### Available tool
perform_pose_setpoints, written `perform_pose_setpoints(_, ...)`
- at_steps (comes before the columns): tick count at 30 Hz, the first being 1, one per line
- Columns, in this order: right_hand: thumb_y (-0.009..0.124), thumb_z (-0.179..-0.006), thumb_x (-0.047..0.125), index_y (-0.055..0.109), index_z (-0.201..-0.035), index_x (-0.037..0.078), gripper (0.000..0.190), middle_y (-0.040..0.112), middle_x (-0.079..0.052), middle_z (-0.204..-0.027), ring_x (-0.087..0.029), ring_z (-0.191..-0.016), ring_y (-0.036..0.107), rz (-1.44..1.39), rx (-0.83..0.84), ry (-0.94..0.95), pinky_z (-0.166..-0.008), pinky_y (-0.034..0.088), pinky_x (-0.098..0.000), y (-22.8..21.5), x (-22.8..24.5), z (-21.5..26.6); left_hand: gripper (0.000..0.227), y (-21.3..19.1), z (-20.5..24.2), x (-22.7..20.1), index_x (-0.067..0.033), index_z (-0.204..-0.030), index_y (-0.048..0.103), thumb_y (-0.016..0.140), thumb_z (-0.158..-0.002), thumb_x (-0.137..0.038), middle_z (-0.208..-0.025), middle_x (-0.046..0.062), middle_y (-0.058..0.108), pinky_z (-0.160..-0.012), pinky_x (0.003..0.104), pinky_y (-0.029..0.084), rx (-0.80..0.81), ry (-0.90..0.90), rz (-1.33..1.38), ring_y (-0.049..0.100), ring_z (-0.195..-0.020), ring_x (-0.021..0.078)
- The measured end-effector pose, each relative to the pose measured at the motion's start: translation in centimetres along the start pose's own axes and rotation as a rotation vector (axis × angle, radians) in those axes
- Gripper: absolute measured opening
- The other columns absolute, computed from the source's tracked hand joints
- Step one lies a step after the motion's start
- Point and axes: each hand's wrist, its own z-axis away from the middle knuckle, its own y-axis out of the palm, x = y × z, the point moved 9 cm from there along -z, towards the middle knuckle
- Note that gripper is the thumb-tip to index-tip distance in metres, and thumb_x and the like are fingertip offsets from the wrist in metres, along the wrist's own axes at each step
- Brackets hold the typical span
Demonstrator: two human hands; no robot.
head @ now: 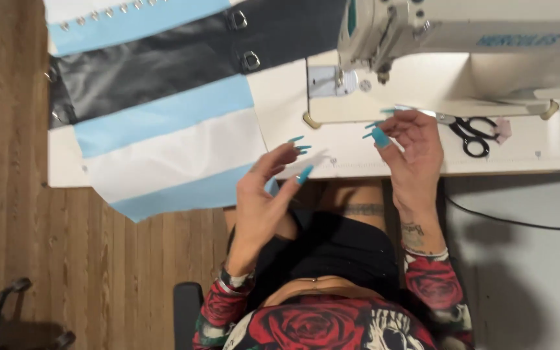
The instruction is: Preparing and cutting leather strips at a sewing station using scissors and clips
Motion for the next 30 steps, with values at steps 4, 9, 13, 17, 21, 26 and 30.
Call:
perform_pose_setpoints(4,0.061,-0.081,0.005,0.033,-0.128,0.003,0.054,0.057,-0.011,-0.085,-0.012,-0.083,0.054,-0.036,0.204,-0.163,-0.080,0.046,-0.0253,2.2,3.0,1.2,0.034,0.2,1.7,0.3,-0.0054,-0.109,0.057,0.065,-0.076,-0.012,-0.093,0.010,0.064,-0.081,0.036,0.049,-0.096,-0.083,0.025,0.063,-0.089,0.0248)
perform_pose_setpoints(9,0.070,-0.070,0.010,0.062,-0.077,0.003,0.013,0.059,-0.006,-0.061,-0.018,-0.058,0.059,0.238,0.321,-0.485,-0.091,0.041,-0.0429,7.1,7.4,3.0,0.031,-1.3,3.7,-0.1,-0.0091,-0.103,0.061,0.066,-0.073,-0.013,-0.084,0.008,0.067,-0.075,0.035,0.050,-0.150,-0.116,-0.017,0.065,-0.082,0.0233)
perform_pose_setpoints(13,0.060,-0.079,0.012,0.056,-0.063,0.004,0.019,0.058,-0.002,-0.058,-0.015,-0.046,0.050,0.548,0.427,-0.811,-0.101,0.025,-0.0540,12.8,11.1,3.9,0.017,-3.7,3.9,-0.2,-0.0079,-0.097,0.061,0.057,-0.081,-0.014,-0.083,0.003,0.063,-0.073,0.023,0.045,-0.162,-0.171,0.067,0.058,-0.078,0.0111)
perform_pose_setpoints(17,0.063,-0.081,0.011,0.057,-0.082,0.003,0.010,0.060,0.001,-0.072,-0.024,-0.103,0.058,0.626,0.260,-0.380,-0.086,0.046,-0.0308,12.7,8.1,0.8,0.016,-6.1,2.5,1.9,-0.0071,-0.094,0.063,0.058,-0.080,-0.012,-0.084,0.003,0.066,-0.076,0.021,0.046,-0.169,-0.227,0.078,0.062,-0.078,0.0105)
perform_pose_setpoints(21,0.059,-0.079,0.012,0.004,-0.138,0.006,0.081,0.061,-0.010,-0.067,-0.016,-0.053,0.060,0.171,0.246,-0.001,-0.050,0.052,-0.0220,13.1,5.0,0.2,0.017,-8.5,1.0,4.3,-0.0081,-0.091,0.066,0.059,-0.078,-0.017,-0.082,0.003,0.067,-0.064,0.018,0.048,-0.170,-0.312,0.085,0.062,-0.077,0.0095)
perform_pose_setpoints(26,0.061,-0.077,0.014,-0.009,-0.136,0.020,0.092,0.061,-0.014,-0.069,-0.020,-0.043,0.062,0.196,0.143,0.103,-0.037,0.054,-0.0255,12.8,2.2,0.6,0.022,-9.9,0.3,7.2,-0.0033,-0.092,0.065,0.058,-0.078,-0.019,-0.080,0.006,0.067,-0.062,0.019,0.052,-0.187,-0.432,0.179,0.064,-0.070,0.0111)
perform_pose_setpoints(30,0.066,-0.079,0.019,-0.007,-0.138,0.015,0.093,0.063,-0.008,-0.068,-0.013,-0.061,0.060,0.577,0.056,0.058,-0.064,0.051,-0.0227,12.0,1.6,-0.1,0.020,-10.0,0.3,8.0,-0.0027,-0.090,0.065,0.059,-0.078,-0.017,-0.073,0.005,0.065,-0.063,0.021,0.050,-0.221,-0.462,0.241,0.062,-0.066,0.0122)
